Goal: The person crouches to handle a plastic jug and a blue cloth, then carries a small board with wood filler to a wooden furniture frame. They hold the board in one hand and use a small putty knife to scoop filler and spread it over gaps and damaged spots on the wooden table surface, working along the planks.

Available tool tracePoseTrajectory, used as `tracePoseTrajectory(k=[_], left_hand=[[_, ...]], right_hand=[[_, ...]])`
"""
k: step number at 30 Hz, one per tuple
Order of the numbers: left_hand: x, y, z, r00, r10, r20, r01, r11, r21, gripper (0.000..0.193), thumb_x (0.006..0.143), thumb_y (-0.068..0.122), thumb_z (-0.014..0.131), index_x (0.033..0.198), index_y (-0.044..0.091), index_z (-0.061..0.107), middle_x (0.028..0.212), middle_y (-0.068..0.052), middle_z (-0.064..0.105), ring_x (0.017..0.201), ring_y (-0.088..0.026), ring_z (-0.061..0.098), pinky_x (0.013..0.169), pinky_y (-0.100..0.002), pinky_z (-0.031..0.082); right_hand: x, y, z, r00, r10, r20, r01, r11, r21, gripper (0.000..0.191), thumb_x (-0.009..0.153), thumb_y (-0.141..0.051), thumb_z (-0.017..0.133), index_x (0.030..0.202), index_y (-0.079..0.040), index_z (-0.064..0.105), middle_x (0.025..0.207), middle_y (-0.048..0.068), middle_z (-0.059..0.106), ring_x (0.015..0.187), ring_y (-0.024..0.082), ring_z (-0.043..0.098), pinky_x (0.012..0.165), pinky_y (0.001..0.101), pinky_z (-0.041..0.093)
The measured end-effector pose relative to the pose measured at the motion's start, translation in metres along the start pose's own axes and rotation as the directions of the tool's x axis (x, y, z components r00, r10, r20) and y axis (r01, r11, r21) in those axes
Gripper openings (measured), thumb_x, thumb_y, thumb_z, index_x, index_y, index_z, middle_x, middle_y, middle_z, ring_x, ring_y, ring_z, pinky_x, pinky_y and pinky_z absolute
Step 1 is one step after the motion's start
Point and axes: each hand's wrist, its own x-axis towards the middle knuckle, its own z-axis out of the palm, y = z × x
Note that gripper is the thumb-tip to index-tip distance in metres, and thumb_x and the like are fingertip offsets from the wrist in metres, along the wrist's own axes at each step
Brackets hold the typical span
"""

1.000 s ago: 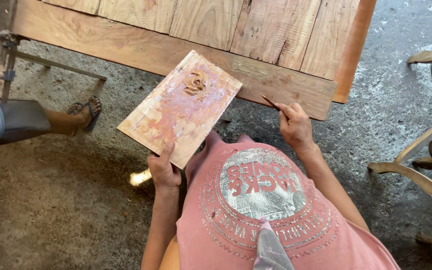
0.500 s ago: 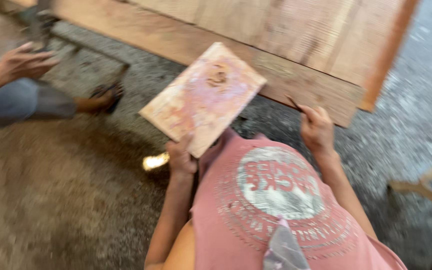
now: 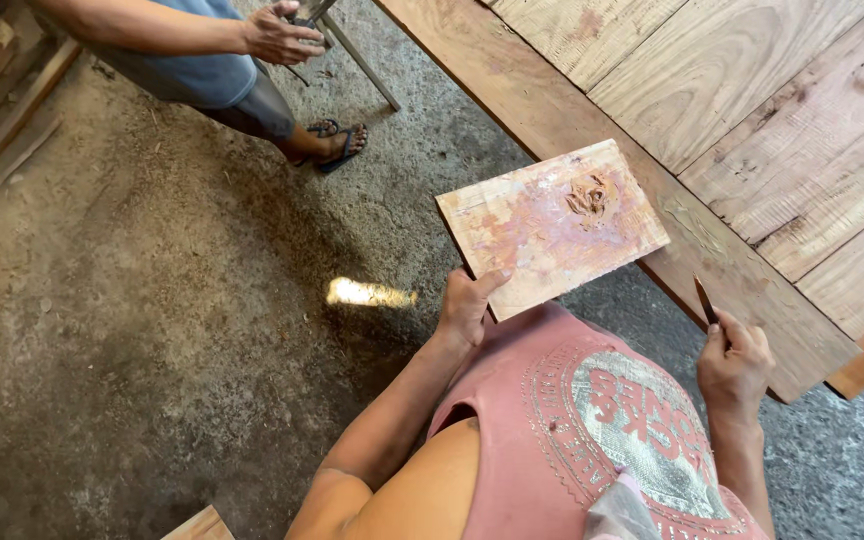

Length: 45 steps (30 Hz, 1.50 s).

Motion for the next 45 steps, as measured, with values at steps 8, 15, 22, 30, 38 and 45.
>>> tracePoseTrajectory(k=[8,15,22,30,38,45], left_hand=[[-0.011,-0.003,0.01,0.994,-0.111,-0.017,0.109,0.988,-0.114,0.04,0.086,0.0,0.066,0.123,-0.017,0.06,0.114,-0.025,0.071,0.096,-0.034,0.075,0.085,-0.046,0.064],[-0.006,-0.01,-0.005,0.999,-0.027,0.025,0.029,0.996,-0.081,0.049,0.085,-0.003,0.07,0.131,-0.009,0.056,0.123,-0.018,0.068,0.11,-0.027,0.07,0.099,-0.039,0.057],[-0.006,-0.01,-0.018,0.997,0.019,0.076,-0.017,0.999,-0.029,0.046,0.088,-0.002,0.071,0.131,-0.011,0.057,0.125,-0.019,0.067,0.112,-0.026,0.069,0.102,-0.038,0.056],[-0.011,-0.009,-0.015,0.997,-0.001,0.078,0.011,0.992,-0.129,0.042,0.092,0.005,0.072,0.128,-0.012,0.058,0.123,-0.018,0.069,0.107,-0.025,0.071,0.098,-0.038,0.059],[-0.011,0.014,-0.018,0.983,-0.063,0.175,0.055,0.997,0.049,0.039,0.091,0.003,0.071,0.125,-0.014,0.062,0.12,-0.022,0.072,0.105,-0.026,0.072,0.098,-0.038,0.058],[-0.012,0.027,-0.013,0.976,-0.085,0.2,0.055,0.987,0.149,0.035,0.091,0.003,0.072,0.123,-0.011,0.067,0.119,-0.016,0.072,0.105,-0.02,0.069,0.096,-0.033,0.054]], right_hand=[[0.005,-0.008,-0.011,0.998,-0.047,-0.029,0.048,0.998,0.027,0.019,0.1,-0.006,0.066,0.118,-0.006,0.074,0.088,0.017,0.059,0.079,0.036,0.06,0.071,0.046,0.048],[-0.007,-0.023,-0.025,0.999,0.04,-0.036,-0.039,0.999,0.016,0.02,0.1,-0.006,0.066,0.118,-0.006,0.074,0.092,0.014,0.063,0.081,0.034,0.064,0.072,0.042,0.052],[-0.026,-0.024,-0.032,0.993,0.114,-0.023,-0.113,0.993,0.024,0.021,0.1,-0.006,0.065,0.119,-0.007,0.075,0.092,0.014,0.063,0.08,0.033,0.065,0.073,0.0409,0.053],[-0.036,-0.022,-0.033,0.996,0.069,-0.05,-0.07,0.997,-0.014,0.022,0.101,-0.004,0.065,0.12,-0.005,0.074,0.096,0.016,0.065,0.086,0.036,0.066,0.076,0.044,0.052],[-0.033,-0.053,-0.038,0.997,0.073,-0.025,-0.072,0.997,0.024,0.022,0.099,0.001,0.066,0.119,-0.001,0.072,0.1,0.019,0.068,0.087,0.032,0.067,0.078,0.0418,0.053],[0.007,-0.119,-0.056,0.996,-0.081,0.025,0.08,0.996,0.042,0.019,0.101,0.004,0.068,0.119,-0.001,0.073,0.105,0.017,0.069,0.095,0.029,0.068,0.082,0.0366,0.054]])
